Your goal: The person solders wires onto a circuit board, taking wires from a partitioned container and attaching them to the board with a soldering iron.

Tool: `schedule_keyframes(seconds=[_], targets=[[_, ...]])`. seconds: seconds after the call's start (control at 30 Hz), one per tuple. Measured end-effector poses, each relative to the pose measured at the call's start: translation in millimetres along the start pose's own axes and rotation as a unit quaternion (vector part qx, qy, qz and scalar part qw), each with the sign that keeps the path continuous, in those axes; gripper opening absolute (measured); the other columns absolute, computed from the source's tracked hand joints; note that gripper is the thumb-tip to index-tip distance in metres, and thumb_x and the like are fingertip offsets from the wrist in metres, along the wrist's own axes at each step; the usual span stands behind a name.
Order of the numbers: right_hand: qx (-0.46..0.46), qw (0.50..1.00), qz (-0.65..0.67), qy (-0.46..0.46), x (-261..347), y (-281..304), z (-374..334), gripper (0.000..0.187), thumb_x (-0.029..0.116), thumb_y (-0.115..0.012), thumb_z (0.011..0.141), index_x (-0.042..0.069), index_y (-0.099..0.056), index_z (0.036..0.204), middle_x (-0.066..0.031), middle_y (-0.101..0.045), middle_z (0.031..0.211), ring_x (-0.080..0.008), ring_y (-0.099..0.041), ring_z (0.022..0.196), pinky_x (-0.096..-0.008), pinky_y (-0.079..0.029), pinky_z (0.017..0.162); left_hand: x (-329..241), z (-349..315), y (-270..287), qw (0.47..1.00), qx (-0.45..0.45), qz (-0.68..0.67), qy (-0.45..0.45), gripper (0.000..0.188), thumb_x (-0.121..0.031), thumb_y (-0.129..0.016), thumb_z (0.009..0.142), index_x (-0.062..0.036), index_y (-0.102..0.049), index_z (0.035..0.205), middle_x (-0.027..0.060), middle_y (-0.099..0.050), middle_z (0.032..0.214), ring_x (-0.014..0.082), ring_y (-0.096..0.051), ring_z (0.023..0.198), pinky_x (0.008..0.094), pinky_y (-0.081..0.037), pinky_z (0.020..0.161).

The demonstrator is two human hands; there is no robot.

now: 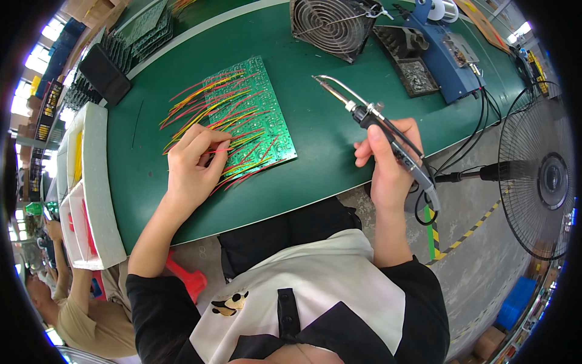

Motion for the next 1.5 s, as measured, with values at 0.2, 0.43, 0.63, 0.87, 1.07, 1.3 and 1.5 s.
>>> schedule_keyframes(seconds=[0.2,0.43,0.63,0.87,1.07,1.3,1.5], targets=[[-0.017,1.000,0.016,-0.003,-5.6,2.8,1.7,0.017,0.010,-0.061,0.083,0.002,-0.046,0.082,-0.0088,-0.055,0.058,-0.0121,-0.050,0.044,-0.0278,-0.050,0.057,-3.6,0.0,4.0,0.999,0.007,0.039,0.010,0.008,0.001,-0.062,0.074,-0.0019,-0.062,0.081,0.0065,-0.055,0.075,0.0176,-0.056,0.056,0.0283,-0.046,0.049],[-0.014,1.000,0.007,0.007,-4.8,2.7,-0.6,0.018,0.010,-0.062,0.083,0.001,-0.046,0.081,-0.0095,-0.055,0.057,-0.0125,-0.051,0.043,-0.0276,-0.050,0.056,-2.3,-0.6,1.0,1.000,-0.015,0.014,-0.005,0.008,0.002,-0.063,0.074,-0.0017,-0.062,0.081,0.0067,-0.056,0.075,0.0158,-0.054,0.053,0.0265,-0.044,0.047],[0.022,1.000,0.010,0.009,-4.5,-3.3,-5.5,0.019,0.009,-0.062,0.083,0.001,-0.045,0.081,-0.0095,-0.056,0.058,-0.0119,-0.053,0.046,-0.0265,-0.051,0.056,-2.6,-0.6,3.6,0.999,-0.028,0.001,-0.017,0.008,0.003,-0.062,0.075,-0.0017,-0.063,0.081,0.0064,-0.056,0.074,0.0130,-0.052,0.052,0.0243,-0.041,0.045],[0.089,0.996,-0.005,-0.032,-5.8,-24.7,-16.3,0.020,0.006,-0.065,0.080,0.000,-0.046,0.083,-0.0113,-0.060,0.066,-0.0106,-0.058,0.051,-0.0215,-0.049,0.049,-0.1,0.8,2.6,1.000,-0.019,-0.012,-0.001,0.007,0.003,-0.061,0.076,-0.0008,-0.064,0.082,0.0057,-0.057,0.074,0.0091,-0.049,0.053,0.0215,-0.038,0.044],[0.090,0.995,-0.003,-0.032,-6.9,-24.7,-16.4,0.020,0.006,-0.065,0.079,0.000,-0.046,0.083,-0.0117,-0.061,0.067,-0.0106,-0.058,0.052,-0.0209,-0.048,0.047,1.4,0.4,0.8,1.000,-0.023,-0.020,0.001,0.008,0.003,-0.061,0.076,-0.0003,-0.065,0.082,0.0053,-0.057,0.075,0.0066,-0.048,0.054,0.0198,-0.037,0.045],[0.069,0.995,-0.060,-0.025,-2.3,-25.9,-17.0,0.021,0.012,-0.062,0.080,0.003,-0.043,0.078,-0.0079,-0.055,0.056,-0.0110,-0.052,0.045,-0.0263,-0.050,0.056,0.7,-1.4,1.7,0.999,-0.016,-0.027,0.008,0.009,0.003,-0.061,0.076,0.0001,-0.065,0.083,0.0058,-0.058,0.075,0.0065,-0.048,0.054,0.0199,-0.037,0.045],[0.095,0.995,-0.007,-0.030,-7.0,-25.3,-17.0,0.021,0.006,-0.066,0.079,0.000,-0.046,0.083,-0.0114,-0.060,0.066,-0.0102,-0.058,0.051,-0.0193,-0.047,0.046,0.9,-0.9,1.2,1.000,-0.013,-0.022,-0.001,0.008,0.003,-0.062,0.076,0.0001,-0.065,0.082,0.0054,-0.058,0.075,0.0061,-0.047,0.053,0.0196,-0.036,0.044]])
Point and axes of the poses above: each hand's wrist, its own z-axis towards the middle knuckle, its own y-axis out of the back of the hand, x = y × z, the point moved 10 cm from there along z, towards the middle knuckle
